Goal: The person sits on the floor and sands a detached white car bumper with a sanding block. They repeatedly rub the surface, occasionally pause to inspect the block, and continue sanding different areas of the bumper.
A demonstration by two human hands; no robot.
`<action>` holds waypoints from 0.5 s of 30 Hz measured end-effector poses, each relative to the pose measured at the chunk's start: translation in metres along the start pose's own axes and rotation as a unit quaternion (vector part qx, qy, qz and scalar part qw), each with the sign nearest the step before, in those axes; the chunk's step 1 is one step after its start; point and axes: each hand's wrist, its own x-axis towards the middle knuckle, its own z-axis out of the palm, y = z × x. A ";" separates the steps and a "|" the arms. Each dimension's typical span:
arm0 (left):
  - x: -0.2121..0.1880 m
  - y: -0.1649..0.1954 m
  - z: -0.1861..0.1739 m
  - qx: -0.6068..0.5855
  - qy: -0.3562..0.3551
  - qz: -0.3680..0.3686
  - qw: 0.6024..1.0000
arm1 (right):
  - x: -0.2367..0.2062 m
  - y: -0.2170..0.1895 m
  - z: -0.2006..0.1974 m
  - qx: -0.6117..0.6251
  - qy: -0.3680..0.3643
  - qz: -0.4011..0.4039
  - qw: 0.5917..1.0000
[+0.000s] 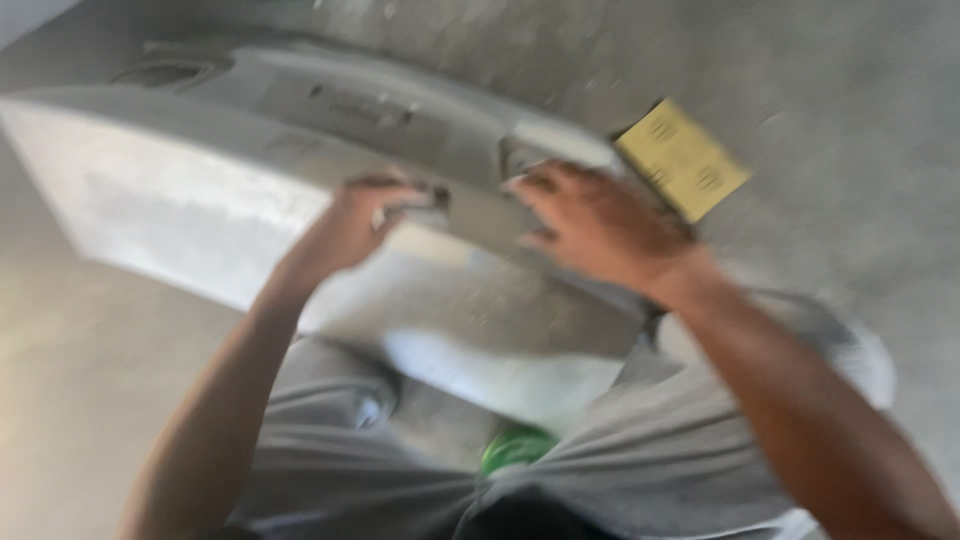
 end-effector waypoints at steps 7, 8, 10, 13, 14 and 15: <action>0.037 0.109 0.008 -0.068 0.018 0.003 0.998 | 0.021 -0.024 0.003 0.268 0.055 0.088 0.958; 0.040 0.114 0.002 -0.079 0.026 0.019 0.996 | 0.021 -0.024 -0.001 0.262 0.078 0.075 0.959; 0.043 0.117 -0.003 -0.098 0.057 0.024 0.993 | 0.022 -0.023 -0.009 0.252 0.118 0.045 0.959; 0.047 0.104 0.011 -0.136 0.086 0.004 0.987 | 0.019 -0.021 -0.016 0.246 0.071 0.060 0.965; 0.048 0.095 0.018 -0.158 0.072 0.002 0.985 | 0.017 -0.020 -0.018 0.246 0.047 0.078 0.965; 0.049 0.083 0.025 -0.176 0.058 -0.002 0.983 | 0.012 -0.018 -0.020 0.247 0.023 0.093 0.964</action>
